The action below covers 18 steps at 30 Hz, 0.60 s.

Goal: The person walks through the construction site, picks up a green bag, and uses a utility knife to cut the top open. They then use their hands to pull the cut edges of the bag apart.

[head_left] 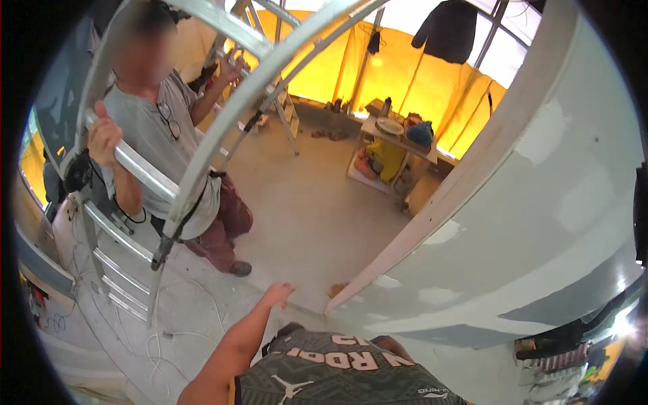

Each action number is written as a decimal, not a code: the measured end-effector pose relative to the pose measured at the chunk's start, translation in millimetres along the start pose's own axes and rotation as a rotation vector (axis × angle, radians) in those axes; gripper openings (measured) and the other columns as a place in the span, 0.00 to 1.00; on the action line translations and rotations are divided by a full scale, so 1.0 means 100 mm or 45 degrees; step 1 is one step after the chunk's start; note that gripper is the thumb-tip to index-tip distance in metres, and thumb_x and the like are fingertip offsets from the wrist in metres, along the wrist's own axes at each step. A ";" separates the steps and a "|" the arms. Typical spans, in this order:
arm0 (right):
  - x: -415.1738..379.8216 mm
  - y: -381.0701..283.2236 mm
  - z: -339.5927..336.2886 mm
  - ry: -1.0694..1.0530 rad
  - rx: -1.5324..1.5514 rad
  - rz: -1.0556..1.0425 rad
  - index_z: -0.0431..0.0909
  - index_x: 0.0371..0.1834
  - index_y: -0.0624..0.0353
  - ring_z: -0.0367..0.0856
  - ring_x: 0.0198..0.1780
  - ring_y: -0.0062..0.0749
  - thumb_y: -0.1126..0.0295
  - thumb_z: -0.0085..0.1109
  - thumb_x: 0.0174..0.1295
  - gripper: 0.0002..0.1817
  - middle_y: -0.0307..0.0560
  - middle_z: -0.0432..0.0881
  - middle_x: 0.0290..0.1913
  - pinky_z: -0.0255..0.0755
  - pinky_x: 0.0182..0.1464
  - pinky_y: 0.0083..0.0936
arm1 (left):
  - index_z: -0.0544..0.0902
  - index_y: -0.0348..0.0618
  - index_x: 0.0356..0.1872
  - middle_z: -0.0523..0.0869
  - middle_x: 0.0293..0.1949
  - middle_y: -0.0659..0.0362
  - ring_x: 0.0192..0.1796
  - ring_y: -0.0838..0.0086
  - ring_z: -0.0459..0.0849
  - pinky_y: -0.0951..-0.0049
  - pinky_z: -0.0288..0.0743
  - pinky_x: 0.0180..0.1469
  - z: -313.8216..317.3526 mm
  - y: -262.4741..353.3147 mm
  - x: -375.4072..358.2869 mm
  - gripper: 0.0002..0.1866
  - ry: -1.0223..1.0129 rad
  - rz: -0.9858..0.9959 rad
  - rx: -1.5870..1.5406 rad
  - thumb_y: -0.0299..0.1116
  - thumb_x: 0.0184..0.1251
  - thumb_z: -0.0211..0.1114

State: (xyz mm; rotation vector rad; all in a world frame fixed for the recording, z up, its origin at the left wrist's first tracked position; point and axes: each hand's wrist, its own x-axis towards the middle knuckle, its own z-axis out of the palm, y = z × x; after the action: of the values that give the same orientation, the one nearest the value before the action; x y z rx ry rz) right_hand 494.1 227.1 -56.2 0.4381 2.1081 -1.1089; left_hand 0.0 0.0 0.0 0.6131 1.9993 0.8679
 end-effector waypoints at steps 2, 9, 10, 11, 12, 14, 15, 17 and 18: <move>-0.90 0.08 0.27 0.222 0.267 0.352 0.75 0.60 0.50 0.81 0.51 0.33 0.53 0.53 0.72 0.20 0.50 0.83 0.52 0.75 0.50 0.45 | 0.84 0.39 0.54 0.90 0.44 0.50 0.41 0.65 0.88 0.64 0.80 0.47 0.47 0.31 -0.09 0.28 -0.101 0.106 -0.165 0.52 0.64 0.66; -1.16 0.24 1.18 0.946 1.076 0.805 0.76 0.52 0.60 0.84 0.32 0.35 0.59 0.59 0.68 0.18 0.48 0.84 0.38 0.74 0.29 0.35 | 0.83 0.42 0.54 0.88 0.46 0.56 0.41 0.70 0.86 0.68 0.81 0.43 0.80 1.15 0.81 0.23 -0.462 0.211 -0.132 0.50 0.69 0.64; -1.27 0.13 1.24 0.964 1.094 0.816 0.76 0.52 0.60 0.84 0.32 0.35 0.59 0.59 0.68 0.18 0.48 0.84 0.38 0.74 0.29 0.35 | 0.82 0.43 0.56 0.87 0.48 0.55 0.43 0.69 0.86 0.67 0.81 0.44 0.93 1.22 0.90 0.24 -0.575 0.109 -0.030 0.51 0.70 0.63; -1.27 -0.04 1.30 1.230 1.431 0.916 0.76 0.53 0.61 0.84 0.32 0.35 0.59 0.59 0.68 0.18 0.48 0.84 0.38 0.74 0.28 0.35 | 0.81 0.45 0.57 0.86 0.51 0.55 0.45 0.68 0.86 0.66 0.82 0.45 0.93 1.29 1.01 0.25 -0.663 -0.001 0.089 0.52 0.71 0.62; -1.24 -0.20 1.33 1.470 1.783 1.003 0.76 0.53 0.61 0.84 0.32 0.34 0.59 0.59 0.69 0.19 0.48 0.84 0.39 0.74 0.27 0.34 | 0.81 0.45 0.57 0.86 0.51 0.55 0.45 0.68 0.86 0.66 0.82 0.45 0.93 1.30 1.16 0.25 -0.649 -0.012 0.126 0.52 0.71 0.62; -1.34 -0.19 1.20 1.811 1.754 1.023 0.76 0.53 0.60 0.82 0.33 0.33 0.62 0.59 0.69 0.16 0.46 0.82 0.38 0.75 0.28 0.33 | 0.81 0.47 0.58 0.85 0.52 0.54 0.46 0.66 0.86 0.66 0.83 0.46 1.22 1.32 1.59 0.25 -0.819 0.237 0.316 0.54 0.70 0.62; -1.33 -0.21 1.24 2.137 1.713 1.044 0.77 0.52 0.60 0.81 0.33 0.31 0.64 0.59 0.69 0.14 0.43 0.80 0.37 0.76 0.29 0.31 | 0.81 0.47 0.58 0.85 0.52 0.54 0.46 0.66 0.86 0.66 0.83 0.46 1.20 1.49 1.63 0.25 -0.828 0.234 0.353 0.54 0.70 0.62; -1.38 -0.24 1.06 2.591 1.690 0.958 0.76 0.54 0.62 0.79 0.31 0.28 0.62 0.57 0.70 0.17 0.42 0.76 0.33 0.75 0.28 0.28 | 0.82 0.45 0.57 0.86 0.46 0.54 0.42 0.63 0.86 0.60 0.83 0.41 1.18 2.22 1.76 0.29 -0.708 0.098 0.103 0.57 0.66 0.65; -1.42 -0.19 0.96 2.750 1.613 0.934 0.76 0.56 0.64 0.80 0.34 0.31 0.62 0.57 0.70 0.19 0.44 0.79 0.36 0.76 0.33 0.29 | 0.82 0.44 0.56 0.86 0.45 0.55 0.41 0.63 0.86 0.60 0.83 0.40 1.17 2.46 1.95 0.28 -0.741 0.110 0.059 0.56 0.66 0.65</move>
State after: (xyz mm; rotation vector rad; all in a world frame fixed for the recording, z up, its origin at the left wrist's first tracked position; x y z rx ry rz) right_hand 622.5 141.2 20.0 3.8364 1.2350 -1.3094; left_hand 22.3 332.2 41.8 0.8706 1.4754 0.6024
